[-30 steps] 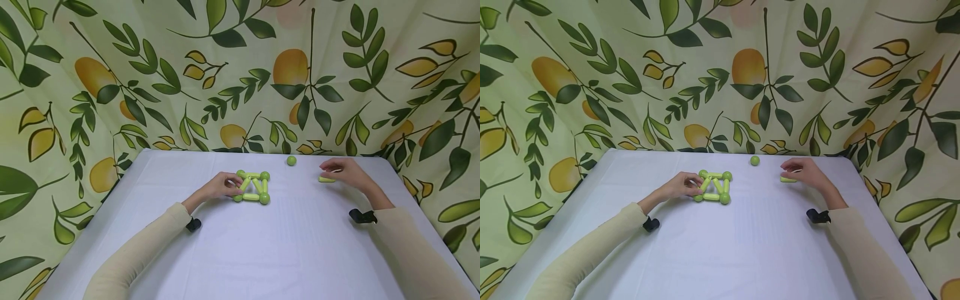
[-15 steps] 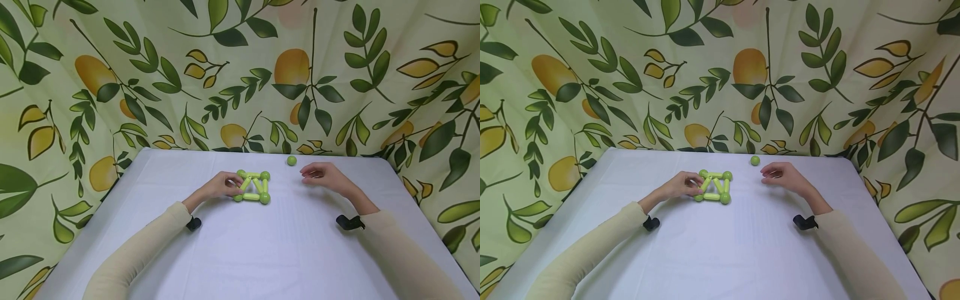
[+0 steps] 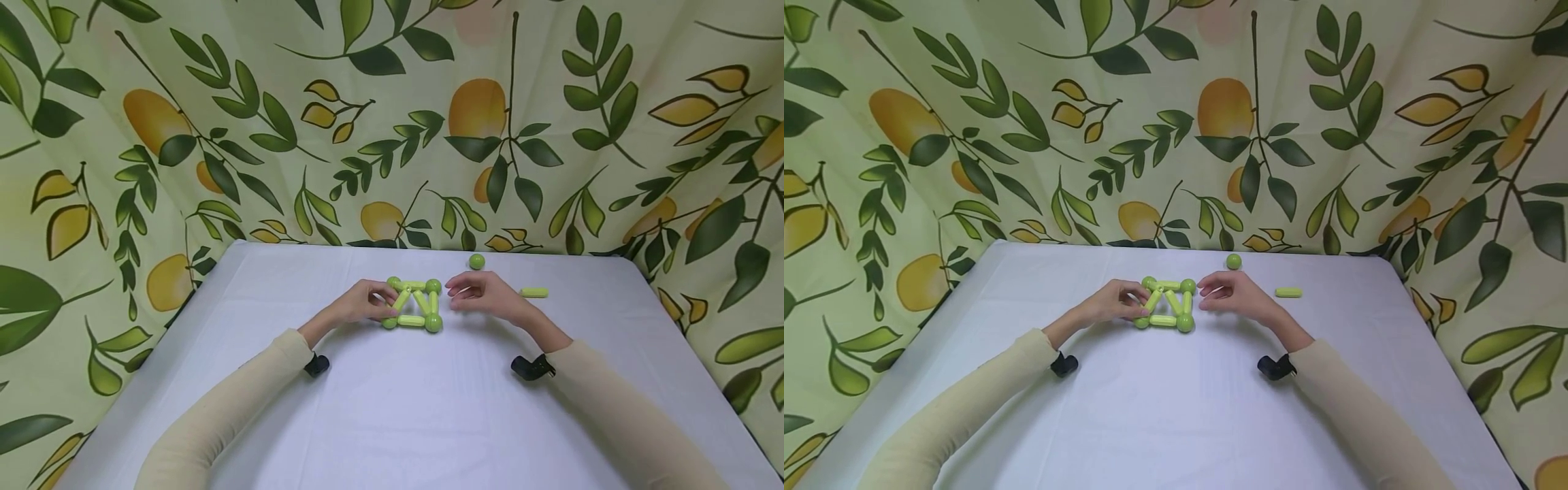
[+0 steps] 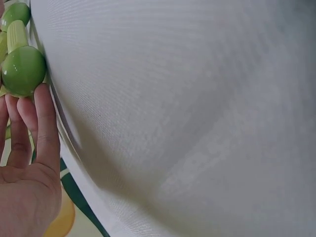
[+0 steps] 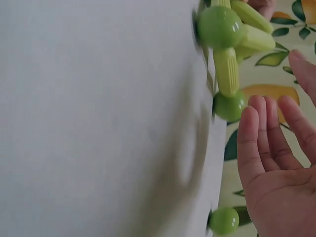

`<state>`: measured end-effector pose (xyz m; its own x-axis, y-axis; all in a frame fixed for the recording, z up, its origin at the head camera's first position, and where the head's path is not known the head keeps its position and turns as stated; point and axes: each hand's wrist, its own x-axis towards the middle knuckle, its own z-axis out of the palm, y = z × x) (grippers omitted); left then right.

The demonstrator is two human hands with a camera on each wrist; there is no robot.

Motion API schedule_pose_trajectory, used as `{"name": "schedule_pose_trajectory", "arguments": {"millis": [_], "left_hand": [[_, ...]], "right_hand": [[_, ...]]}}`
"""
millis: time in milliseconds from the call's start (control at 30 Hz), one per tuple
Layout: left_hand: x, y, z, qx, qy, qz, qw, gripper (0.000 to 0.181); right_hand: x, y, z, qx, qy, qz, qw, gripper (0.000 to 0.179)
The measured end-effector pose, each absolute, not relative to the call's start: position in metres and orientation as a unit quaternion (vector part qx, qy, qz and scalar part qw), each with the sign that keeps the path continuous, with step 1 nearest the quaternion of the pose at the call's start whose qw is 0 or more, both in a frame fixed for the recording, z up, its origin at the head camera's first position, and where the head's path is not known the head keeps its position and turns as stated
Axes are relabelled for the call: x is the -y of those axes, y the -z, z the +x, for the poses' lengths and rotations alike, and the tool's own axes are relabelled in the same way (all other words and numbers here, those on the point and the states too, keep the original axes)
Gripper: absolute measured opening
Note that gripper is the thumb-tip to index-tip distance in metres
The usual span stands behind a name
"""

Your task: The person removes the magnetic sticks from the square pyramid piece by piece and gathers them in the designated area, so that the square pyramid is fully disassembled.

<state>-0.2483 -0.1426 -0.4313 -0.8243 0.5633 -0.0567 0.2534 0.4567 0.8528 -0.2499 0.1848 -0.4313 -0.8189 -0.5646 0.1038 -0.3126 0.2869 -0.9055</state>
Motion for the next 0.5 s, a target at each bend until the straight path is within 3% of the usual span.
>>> {"name": "schedule_pose_trajectory", "arguments": {"millis": [500], "left_hand": [[0.142,0.431,-0.248,-0.835,-0.463,0.239,0.176,0.024]], "right_hand": [[-0.138,0.436,-0.25,-0.754,0.569,-0.296,0.143,0.048]]}}
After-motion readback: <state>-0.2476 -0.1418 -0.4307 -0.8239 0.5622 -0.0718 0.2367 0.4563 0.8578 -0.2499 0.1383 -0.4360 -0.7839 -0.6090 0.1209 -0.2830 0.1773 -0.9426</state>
